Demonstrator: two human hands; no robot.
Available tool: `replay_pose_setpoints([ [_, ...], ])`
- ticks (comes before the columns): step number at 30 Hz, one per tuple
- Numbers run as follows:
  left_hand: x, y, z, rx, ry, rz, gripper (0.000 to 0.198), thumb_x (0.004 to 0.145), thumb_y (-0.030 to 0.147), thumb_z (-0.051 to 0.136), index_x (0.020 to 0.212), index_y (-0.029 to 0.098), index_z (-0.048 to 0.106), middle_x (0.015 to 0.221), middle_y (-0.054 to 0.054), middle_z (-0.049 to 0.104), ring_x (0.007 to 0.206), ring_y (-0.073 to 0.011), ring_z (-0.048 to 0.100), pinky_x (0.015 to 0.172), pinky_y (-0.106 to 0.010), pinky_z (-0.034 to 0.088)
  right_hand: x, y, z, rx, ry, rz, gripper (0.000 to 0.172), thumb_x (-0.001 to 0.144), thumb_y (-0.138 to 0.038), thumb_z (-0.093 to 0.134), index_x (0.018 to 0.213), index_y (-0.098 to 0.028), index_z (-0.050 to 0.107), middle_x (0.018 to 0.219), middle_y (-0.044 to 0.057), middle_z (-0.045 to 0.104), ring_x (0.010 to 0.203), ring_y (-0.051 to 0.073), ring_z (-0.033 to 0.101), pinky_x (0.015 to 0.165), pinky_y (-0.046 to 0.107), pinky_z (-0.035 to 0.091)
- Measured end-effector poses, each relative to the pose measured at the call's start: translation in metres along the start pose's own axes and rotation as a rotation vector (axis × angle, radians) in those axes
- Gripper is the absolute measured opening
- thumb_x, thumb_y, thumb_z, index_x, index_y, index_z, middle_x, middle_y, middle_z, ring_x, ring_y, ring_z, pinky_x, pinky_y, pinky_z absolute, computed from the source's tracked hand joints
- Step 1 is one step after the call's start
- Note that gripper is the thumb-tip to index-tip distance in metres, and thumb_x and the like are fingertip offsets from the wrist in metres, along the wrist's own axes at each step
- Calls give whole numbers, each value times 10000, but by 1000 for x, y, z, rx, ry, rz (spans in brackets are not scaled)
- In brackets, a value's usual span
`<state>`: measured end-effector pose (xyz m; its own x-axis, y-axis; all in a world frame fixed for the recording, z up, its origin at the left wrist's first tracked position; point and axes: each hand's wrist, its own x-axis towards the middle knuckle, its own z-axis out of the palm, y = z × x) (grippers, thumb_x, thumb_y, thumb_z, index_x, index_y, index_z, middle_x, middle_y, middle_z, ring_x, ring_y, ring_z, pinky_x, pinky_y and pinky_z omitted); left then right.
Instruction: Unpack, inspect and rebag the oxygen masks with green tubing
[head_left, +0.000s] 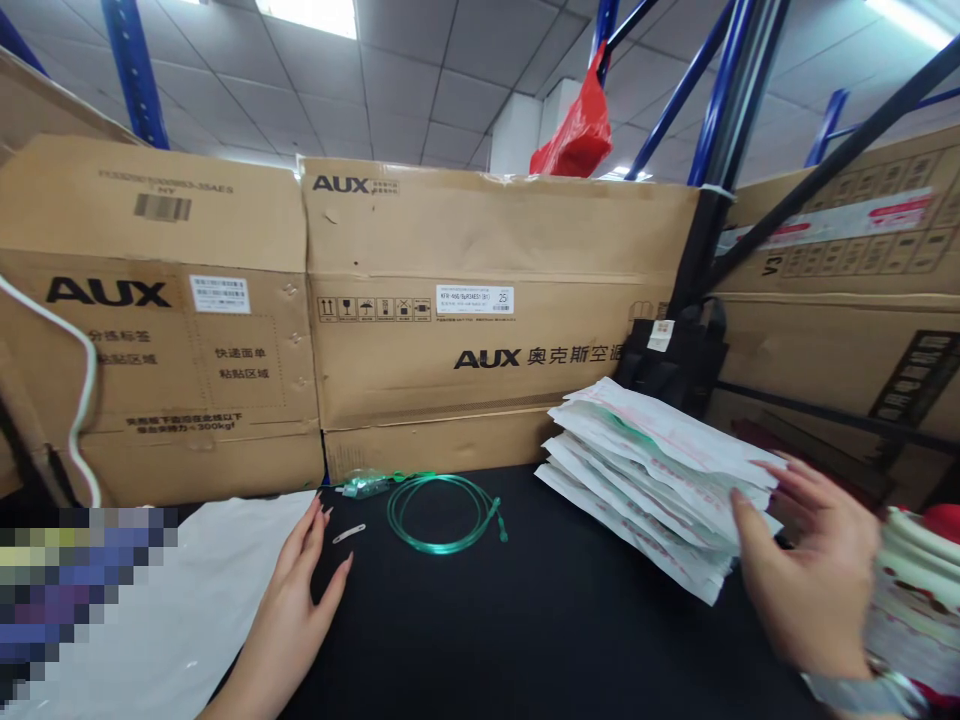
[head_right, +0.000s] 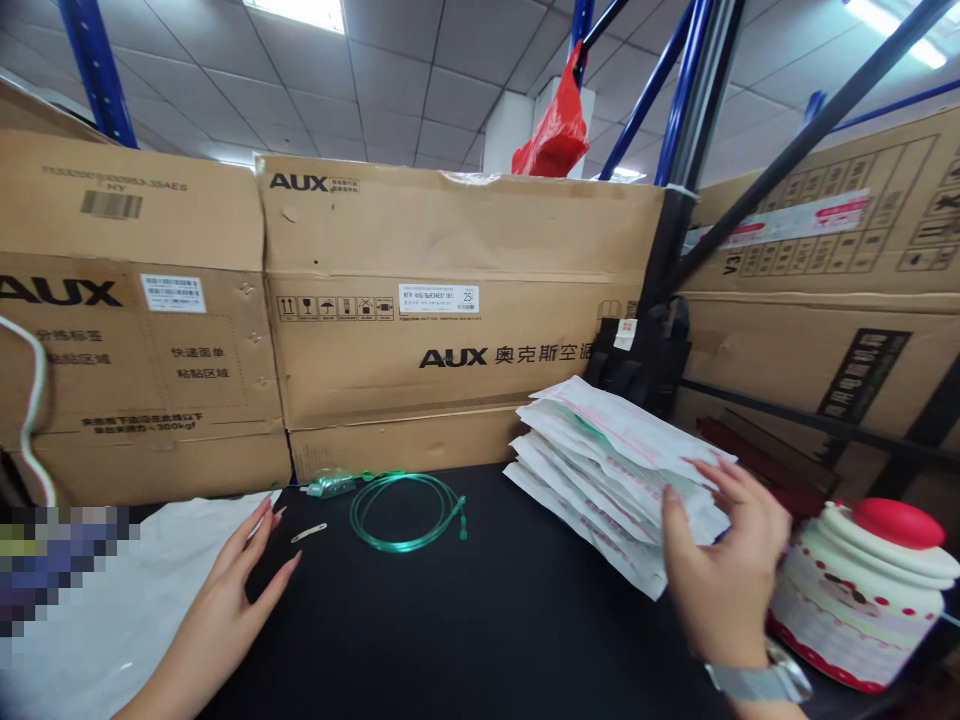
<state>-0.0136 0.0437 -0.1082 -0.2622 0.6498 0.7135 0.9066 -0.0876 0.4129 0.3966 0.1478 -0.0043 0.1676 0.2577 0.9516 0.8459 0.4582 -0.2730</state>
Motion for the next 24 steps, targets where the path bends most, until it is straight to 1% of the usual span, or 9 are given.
replay_pose_setpoints([
  [1,0,1,-1,0,6,-15,527,816,339,418,1313,234,282,1392,-99,276,1224,-261,354,996,-453,319,-5,-15,4,60,-26,-67,288,785,-282,504,1022,-119,526,1042,186,526,1068,281,453,890,464,368],
  [3,1,1,-1,-1,-3,-34,536,814,351,415,1314,203,288,1383,-114,305,1223,-255,358,996,-442,321,-19,-41,18,196,-234,-186,220,806,-251,459,989,-152,530,1024,141,530,1022,246,484,892,440,380],
  [7,0,-1,1,2,-99,-67,520,823,353,382,1296,146,322,1324,-129,411,1211,-219,383,1001,-396,326,-62,-85,56,380,-754,-165,201,813,-183,419,973,-205,540,1107,97,482,1064,211,461,912,406,389],
  [10,-3,-4,6,37,-171,-109,532,830,347,348,1306,116,298,1352,-144,367,1234,-217,345,1006,-382,318,-95,-121,82,529,-999,-211,232,792,-133,414,954,-212,561,1130,80,486,1073,191,458,934,366,380],
  [13,-8,-5,10,88,-223,-165,561,826,343,345,1331,119,244,1400,-160,263,1253,-246,300,989,-388,334,-116,-160,111,660,-1060,-244,279,758,-97,429,972,-203,573,1136,78,503,1076,190,455,939,348,370],
  [17,-13,-4,12,169,-274,-197,594,813,317,370,1347,123,198,1434,-182,130,1260,-292,263,958,-403,355,-127,-208,170,697,-1036,-71,390,726,-111,485,1109,-176,521,1211,93,480,1157,205,389,992,355,296],
  [19,-12,-4,11,213,-316,-190,600,808,302,372,1345,99,199,1425,-192,161,1259,-292,266,962,-406,345,-128,-225,204,645,-1016,51,445,716,-136,519,1158,-108,477,1204,159,476,1155,254,385,983,417,276],
  [21,-10,-3,10,241,-377,-173,587,810,292,361,1336,73,217,1395,-190,258,1256,-276,283,987,-412,312,-129,-236,231,610,-1026,172,446,694,-164,569,1122,-62,496,1098,193,544,1083,286,450,930,451,315],
  [24,-7,-2,7,252,-442,-193,579,808,294,365,1313,30,260,1335,-201,371,1241,-273,318,1004,-417,286,-130,-242,251,647,-1083,277,289,696,-198,597,964,-95,574,839,99,635,851,221,571,769,383,428],
])
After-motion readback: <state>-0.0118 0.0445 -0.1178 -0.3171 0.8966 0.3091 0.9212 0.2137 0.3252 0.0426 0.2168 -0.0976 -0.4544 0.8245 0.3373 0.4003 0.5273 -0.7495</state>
